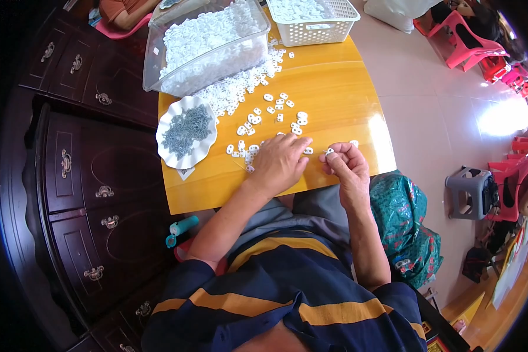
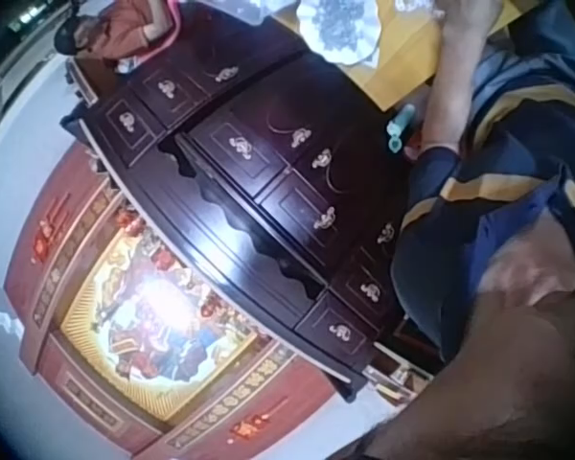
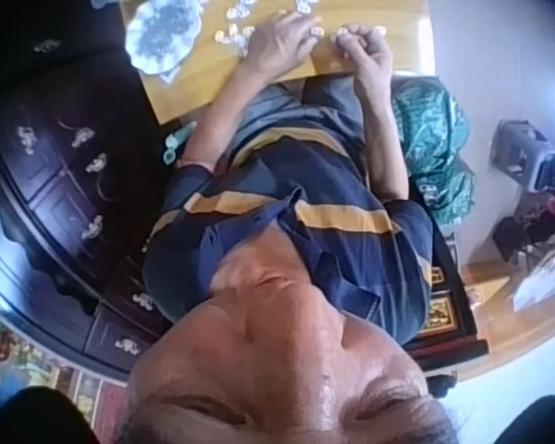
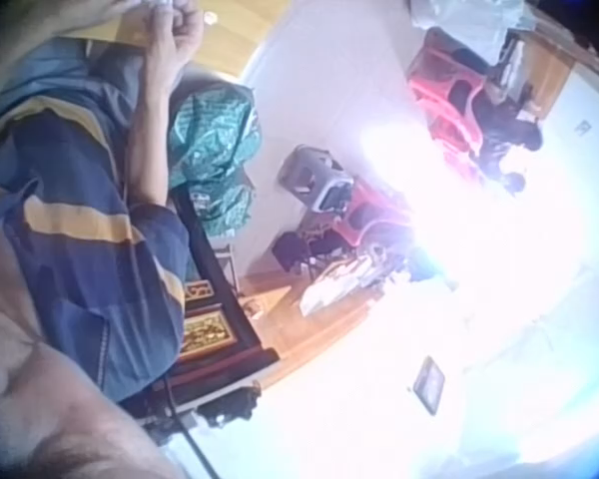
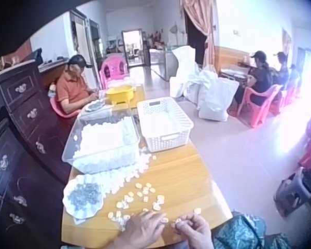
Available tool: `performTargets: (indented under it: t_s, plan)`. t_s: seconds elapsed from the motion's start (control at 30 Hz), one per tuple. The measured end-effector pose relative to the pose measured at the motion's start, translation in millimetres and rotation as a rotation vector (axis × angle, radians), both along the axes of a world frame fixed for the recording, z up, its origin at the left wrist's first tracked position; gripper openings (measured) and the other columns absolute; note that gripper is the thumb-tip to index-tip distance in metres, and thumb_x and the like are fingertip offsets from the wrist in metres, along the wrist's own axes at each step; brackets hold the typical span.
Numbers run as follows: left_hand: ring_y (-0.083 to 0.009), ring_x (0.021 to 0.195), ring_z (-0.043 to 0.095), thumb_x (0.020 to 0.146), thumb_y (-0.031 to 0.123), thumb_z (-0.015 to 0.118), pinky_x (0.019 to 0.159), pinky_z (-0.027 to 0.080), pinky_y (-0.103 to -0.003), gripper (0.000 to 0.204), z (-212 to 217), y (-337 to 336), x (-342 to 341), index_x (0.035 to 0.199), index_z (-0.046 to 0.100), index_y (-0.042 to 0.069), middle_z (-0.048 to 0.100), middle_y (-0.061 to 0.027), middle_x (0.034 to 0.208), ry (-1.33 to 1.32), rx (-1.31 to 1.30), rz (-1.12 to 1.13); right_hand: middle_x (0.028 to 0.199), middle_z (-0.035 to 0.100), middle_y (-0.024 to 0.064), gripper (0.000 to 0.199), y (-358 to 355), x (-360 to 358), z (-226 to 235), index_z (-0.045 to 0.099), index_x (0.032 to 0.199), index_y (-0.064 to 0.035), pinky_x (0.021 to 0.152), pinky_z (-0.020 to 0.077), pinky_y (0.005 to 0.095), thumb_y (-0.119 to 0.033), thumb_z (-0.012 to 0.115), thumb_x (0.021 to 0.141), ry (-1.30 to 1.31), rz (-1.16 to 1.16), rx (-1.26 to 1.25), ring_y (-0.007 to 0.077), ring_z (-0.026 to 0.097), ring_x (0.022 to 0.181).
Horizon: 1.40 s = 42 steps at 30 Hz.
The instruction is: Assembling small white plastic components manually at a workbench.
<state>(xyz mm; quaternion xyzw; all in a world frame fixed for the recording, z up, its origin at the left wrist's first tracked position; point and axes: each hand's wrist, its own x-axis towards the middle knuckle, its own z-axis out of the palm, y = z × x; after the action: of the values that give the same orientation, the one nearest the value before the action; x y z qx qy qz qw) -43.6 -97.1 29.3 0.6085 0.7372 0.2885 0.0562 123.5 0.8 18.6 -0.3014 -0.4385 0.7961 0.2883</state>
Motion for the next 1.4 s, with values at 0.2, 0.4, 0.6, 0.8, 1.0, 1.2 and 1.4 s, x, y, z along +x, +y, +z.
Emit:
performTargets:
  t_s: [0.2,0.4,0.6,0.8,1.0,1.2,1.4]
  plan:
    - [-0.0335,0.093,0.064,0.086,0.013,0.072,0.082,0.052,-0.047,0.018,-9,6,-1,0.102,0.068,0.004,0.065,-0.0123,0.096,0.035,-0.017,-0.018,0.098,0.073,0.0064,0.014,2,-1,-1,0.063,0.113,-0.0019,0.080,0.0546,0.0246,-0.008,0.065,0.101,0.005,0.000,0.012,0.0107,0.068,0.087]
    - [-0.0353,0.091,0.064,0.089,0.012,0.069,0.080,0.052,-0.048,0.019,-9,6,-1,0.104,0.063,0.003,0.066,-0.0132,0.093,-0.003,-0.042,-0.027,0.095,0.073,0.0071,0.014,-1,-3,3,0.064,0.113,-0.0017,0.078,0.0526,0.0252,-0.007,0.065,0.101,0.002,-0.015,0.020,0.0114,0.066,0.081]
    - [-0.0212,0.078,0.066,0.090,0.003,0.068,0.071,0.054,-0.033,0.024,6,-6,5,0.114,0.064,0.004,0.066,-0.0082,0.088,-0.487,0.083,0.058,0.096,0.073,0.0067,0.012,-3,-4,3,0.064,0.112,-0.0024,0.079,0.0544,0.0258,-0.008,0.065,0.101,-0.011,-0.019,0.019,0.0115,0.068,0.085]
    - [-0.0019,0.084,0.060,0.096,0.000,0.069,0.076,0.050,-0.018,0.024,-12,-16,3,0.119,0.065,0.002,0.064,0.0025,0.093,-1.063,0.177,0.012,0.096,0.073,0.0065,0.012,-9,-10,5,0.063,0.111,-0.0027,0.079,0.0546,0.0256,-0.009,0.066,0.101,0.002,0.031,0.038,0.0110,0.068,0.085]
    - [-0.0018,0.086,0.060,0.098,0.001,0.069,0.078,0.051,-0.018,0.022,-8,-23,4,0.120,0.065,0.001,0.064,0.0035,0.097,-1.230,0.207,-0.007,0.097,0.073,0.0058,0.013,-12,-11,4,0.062,0.113,-0.0010,0.081,0.0550,0.0239,-0.007,0.065,0.102,-0.001,0.092,0.041,0.0103,0.069,0.091]
    - [-0.0035,0.086,0.061,0.095,0.002,0.072,0.078,0.052,-0.020,0.024,-14,-25,5,0.119,0.067,0.002,0.066,0.0029,0.096,-1.117,0.235,-0.003,0.094,0.072,0.0049,0.012,-17,-13,5,0.063,0.111,-0.0028,0.076,0.0532,0.0233,-0.008,0.067,0.100,-0.005,0.077,0.037,0.0097,0.066,0.082]
    - [-0.0045,0.083,0.062,0.093,0.002,0.074,0.076,0.053,-0.021,0.023,-13,-25,5,0.115,0.070,0.003,0.067,0.0020,0.093,-1.074,0.243,0.009,0.095,0.071,0.0042,0.012,-17,-12,4,0.062,0.112,-0.0008,0.081,0.0548,0.0236,-0.007,0.065,0.102,0.004,0.118,0.026,0.0092,0.068,0.087]
